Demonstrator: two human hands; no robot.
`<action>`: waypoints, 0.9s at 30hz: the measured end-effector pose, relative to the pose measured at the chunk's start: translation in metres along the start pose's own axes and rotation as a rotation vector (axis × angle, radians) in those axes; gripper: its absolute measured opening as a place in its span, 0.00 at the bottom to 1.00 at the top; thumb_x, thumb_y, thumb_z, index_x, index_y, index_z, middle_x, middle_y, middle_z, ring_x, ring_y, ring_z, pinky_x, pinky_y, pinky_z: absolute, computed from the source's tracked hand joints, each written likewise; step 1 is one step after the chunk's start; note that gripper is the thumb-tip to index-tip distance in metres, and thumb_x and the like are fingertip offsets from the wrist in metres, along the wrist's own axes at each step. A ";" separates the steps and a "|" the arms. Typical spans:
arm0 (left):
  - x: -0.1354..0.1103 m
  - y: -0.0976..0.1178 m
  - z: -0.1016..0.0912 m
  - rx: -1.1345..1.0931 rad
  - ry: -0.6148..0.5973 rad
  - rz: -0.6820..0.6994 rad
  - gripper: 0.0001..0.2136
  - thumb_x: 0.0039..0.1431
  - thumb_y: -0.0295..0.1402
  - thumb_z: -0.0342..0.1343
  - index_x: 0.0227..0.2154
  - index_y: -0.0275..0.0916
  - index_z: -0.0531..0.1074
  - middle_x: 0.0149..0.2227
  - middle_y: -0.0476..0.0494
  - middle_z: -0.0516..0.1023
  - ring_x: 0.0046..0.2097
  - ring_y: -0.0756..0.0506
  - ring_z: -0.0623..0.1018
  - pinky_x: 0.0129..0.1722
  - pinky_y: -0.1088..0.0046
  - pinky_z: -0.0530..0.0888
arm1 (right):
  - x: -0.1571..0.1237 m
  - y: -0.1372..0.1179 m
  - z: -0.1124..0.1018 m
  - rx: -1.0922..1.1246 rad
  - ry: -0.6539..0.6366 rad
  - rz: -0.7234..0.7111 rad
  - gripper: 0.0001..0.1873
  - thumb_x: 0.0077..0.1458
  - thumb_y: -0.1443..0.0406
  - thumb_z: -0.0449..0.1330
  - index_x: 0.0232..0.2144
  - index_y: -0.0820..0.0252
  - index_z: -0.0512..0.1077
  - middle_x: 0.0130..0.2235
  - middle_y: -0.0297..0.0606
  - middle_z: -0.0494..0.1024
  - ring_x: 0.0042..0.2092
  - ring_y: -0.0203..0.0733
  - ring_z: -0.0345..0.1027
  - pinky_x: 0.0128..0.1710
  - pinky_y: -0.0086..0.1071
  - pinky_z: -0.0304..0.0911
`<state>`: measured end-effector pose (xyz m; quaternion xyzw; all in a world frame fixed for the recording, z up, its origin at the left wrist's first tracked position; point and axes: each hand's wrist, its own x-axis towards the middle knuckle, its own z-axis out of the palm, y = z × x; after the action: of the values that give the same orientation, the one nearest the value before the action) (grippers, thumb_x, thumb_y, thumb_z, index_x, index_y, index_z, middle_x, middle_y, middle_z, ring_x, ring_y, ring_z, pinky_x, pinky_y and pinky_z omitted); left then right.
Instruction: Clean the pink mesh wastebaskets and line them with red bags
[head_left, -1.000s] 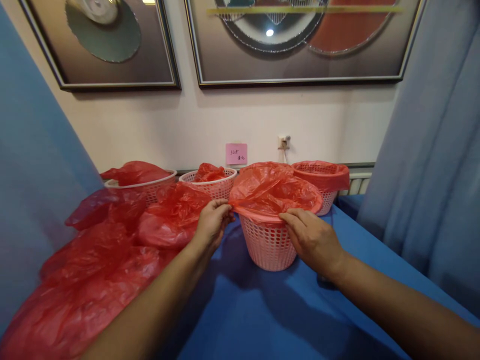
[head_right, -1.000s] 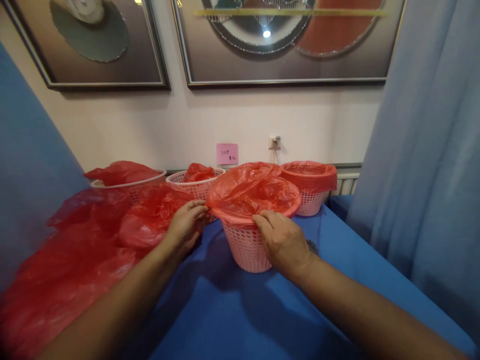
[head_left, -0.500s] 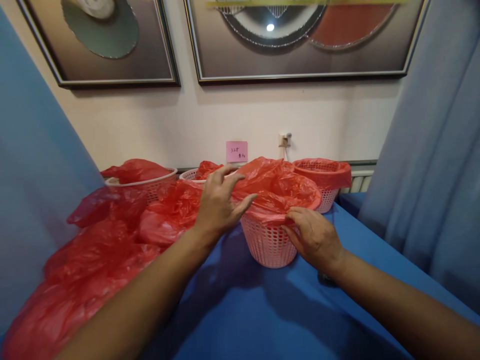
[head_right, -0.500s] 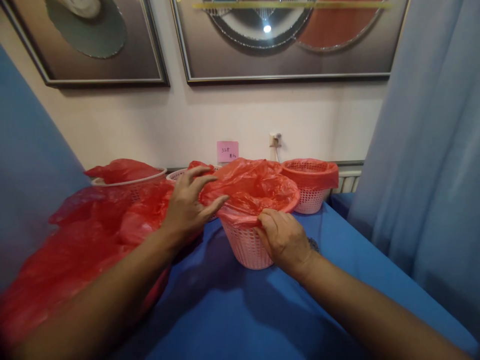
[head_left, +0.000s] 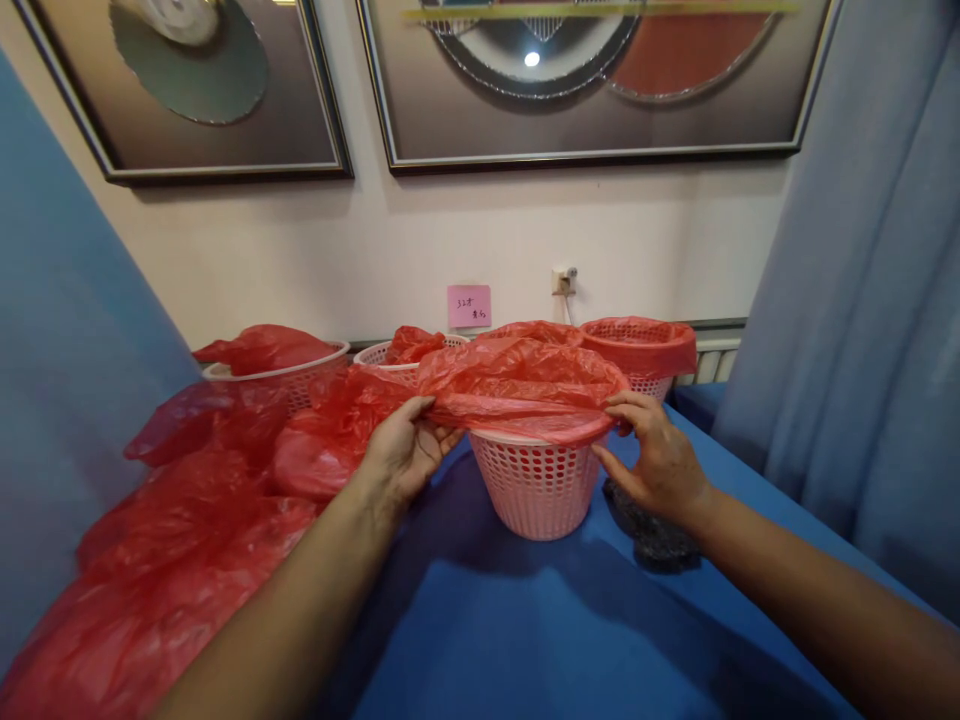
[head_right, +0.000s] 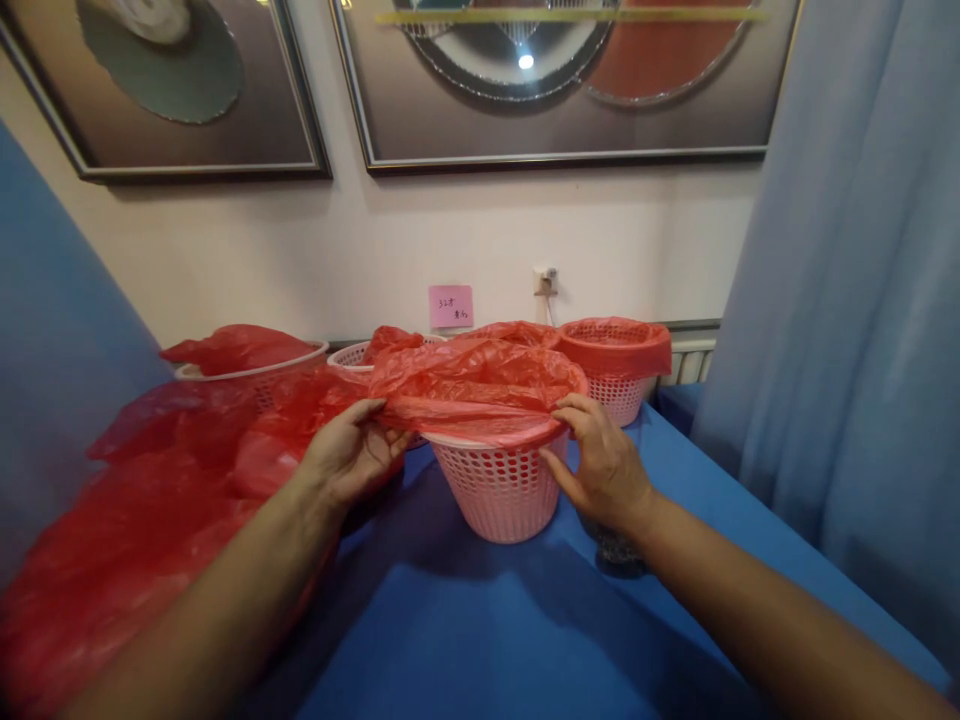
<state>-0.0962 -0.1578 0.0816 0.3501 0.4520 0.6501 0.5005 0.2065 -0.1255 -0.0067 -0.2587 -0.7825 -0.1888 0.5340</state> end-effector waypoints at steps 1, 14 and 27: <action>-0.003 -0.002 -0.001 -0.083 0.001 -0.047 0.07 0.62 0.26 0.51 0.33 0.37 0.74 0.29 0.41 0.82 0.30 0.47 0.83 0.36 0.71 0.82 | 0.001 -0.005 0.002 -0.020 0.012 -0.029 0.23 0.61 0.63 0.64 0.55 0.62 0.64 0.53 0.54 0.72 0.49 0.51 0.73 0.44 0.43 0.74; -0.017 -0.049 -0.017 -0.183 0.023 -0.172 0.12 0.69 0.27 0.48 0.32 0.35 0.75 0.26 0.43 0.81 0.26 0.49 0.80 0.31 0.73 0.79 | -0.016 -0.018 0.011 -0.146 -0.010 -0.170 0.05 0.65 0.74 0.58 0.40 0.62 0.73 0.40 0.44 0.80 0.37 0.44 0.72 0.36 0.38 0.67; 0.011 -0.032 -0.018 0.708 0.271 1.025 0.22 0.52 0.28 0.65 0.51 0.42 0.73 0.58 0.38 0.74 0.60 0.39 0.73 0.62 0.58 0.69 | 0.040 -0.065 0.014 -0.277 -0.128 -0.182 0.17 0.64 0.76 0.52 0.52 0.70 0.73 0.44 0.48 0.82 0.38 0.45 0.74 0.36 0.38 0.69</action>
<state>-0.1043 -0.1489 0.0458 0.5810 0.4738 0.6567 -0.0818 0.1453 -0.1610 0.0249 -0.2693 -0.8016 -0.3255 0.4229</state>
